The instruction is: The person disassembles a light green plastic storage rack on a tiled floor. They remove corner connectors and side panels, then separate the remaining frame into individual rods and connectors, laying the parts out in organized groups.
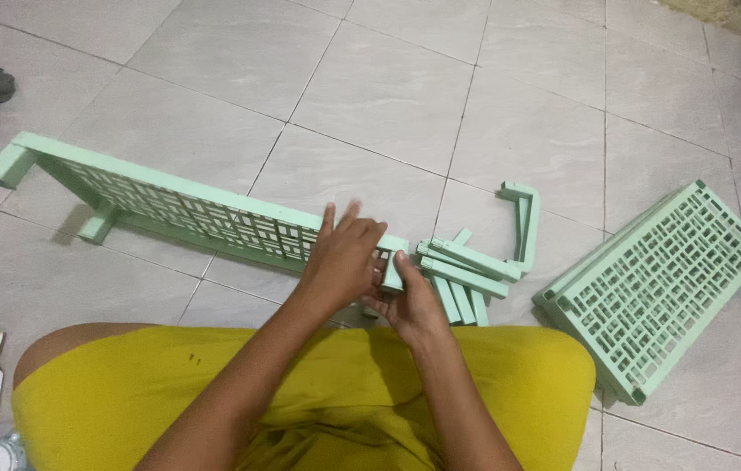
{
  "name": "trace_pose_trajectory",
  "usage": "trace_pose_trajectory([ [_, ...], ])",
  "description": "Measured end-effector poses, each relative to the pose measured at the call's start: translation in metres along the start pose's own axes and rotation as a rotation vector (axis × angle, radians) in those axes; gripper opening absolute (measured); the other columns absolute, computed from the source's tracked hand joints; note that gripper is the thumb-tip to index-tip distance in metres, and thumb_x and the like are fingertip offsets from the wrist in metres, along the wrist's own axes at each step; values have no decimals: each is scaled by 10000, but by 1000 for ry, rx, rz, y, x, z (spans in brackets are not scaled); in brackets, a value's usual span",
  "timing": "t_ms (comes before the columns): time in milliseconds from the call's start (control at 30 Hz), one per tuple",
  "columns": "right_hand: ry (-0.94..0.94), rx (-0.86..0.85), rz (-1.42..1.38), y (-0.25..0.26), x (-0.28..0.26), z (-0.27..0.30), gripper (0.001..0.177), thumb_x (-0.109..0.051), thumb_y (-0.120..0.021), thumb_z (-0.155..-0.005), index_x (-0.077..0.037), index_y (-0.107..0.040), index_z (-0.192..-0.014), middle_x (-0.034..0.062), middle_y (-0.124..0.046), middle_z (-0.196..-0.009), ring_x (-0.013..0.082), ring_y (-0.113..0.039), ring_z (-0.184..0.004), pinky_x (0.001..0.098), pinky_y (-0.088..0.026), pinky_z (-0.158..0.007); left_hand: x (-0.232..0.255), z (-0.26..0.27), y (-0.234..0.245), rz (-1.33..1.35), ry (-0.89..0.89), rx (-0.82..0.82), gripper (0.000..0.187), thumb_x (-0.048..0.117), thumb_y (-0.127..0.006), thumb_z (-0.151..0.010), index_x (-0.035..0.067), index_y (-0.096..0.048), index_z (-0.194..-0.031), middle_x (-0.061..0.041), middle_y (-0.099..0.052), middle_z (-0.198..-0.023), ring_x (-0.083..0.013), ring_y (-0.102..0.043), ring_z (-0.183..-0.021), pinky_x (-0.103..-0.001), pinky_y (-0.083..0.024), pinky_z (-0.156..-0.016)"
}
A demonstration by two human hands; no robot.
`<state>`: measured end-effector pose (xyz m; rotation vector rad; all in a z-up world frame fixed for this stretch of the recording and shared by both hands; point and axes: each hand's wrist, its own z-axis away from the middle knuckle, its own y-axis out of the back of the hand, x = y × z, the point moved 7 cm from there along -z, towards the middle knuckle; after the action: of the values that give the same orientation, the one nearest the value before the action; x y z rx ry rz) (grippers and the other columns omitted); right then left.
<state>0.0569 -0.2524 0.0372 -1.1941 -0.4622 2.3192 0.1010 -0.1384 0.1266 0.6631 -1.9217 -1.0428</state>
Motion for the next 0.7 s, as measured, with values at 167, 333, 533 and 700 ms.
trace_pose_trajectory([
  [167,-59,-53,-45,1,0,0,348,-388,-557,-1007,-75,-625,-1143,78,-656,-995,240,-636,-884,440,-538,-827,-4,3,2,56,-81,43,328,95,-713,-800,82,-698,-1128,-114,-680,-1000,-312,-637,-1049,-550,-344,-1149],
  [333,-61,-62,41,7,5,12,351,-376,-536,-1003,-59,-643,-1108,79,-672,-969,215,-610,-824,420,-550,-788,4,8,7,7,-192,161,223,57,-722,-702,89,-684,-920,-86,-643,-839,-317,-655,-795,-450,-530,-801],
  [533,39,87,109,9,9,18,315,-386,-509,-1015,-90,-617,-1010,27,-583,-783,161,-544,-670,324,-412,-577,9,11,7,-25,-205,205,156,23,-695,-728,91,-628,-851,-65,-614,-800,-266,-659,-711,-403,-510,-663],
  [700,188,182,200,6,9,20,331,-376,-523,-1010,-65,-630,-974,11,-573,-703,124,-518,-563,280,-366,-488,9,13,9,-6,-209,228,192,-19,-688,-673,89,-637,-823,-65,-605,-774,-263,-641,-676,-395,-494,-614],
])
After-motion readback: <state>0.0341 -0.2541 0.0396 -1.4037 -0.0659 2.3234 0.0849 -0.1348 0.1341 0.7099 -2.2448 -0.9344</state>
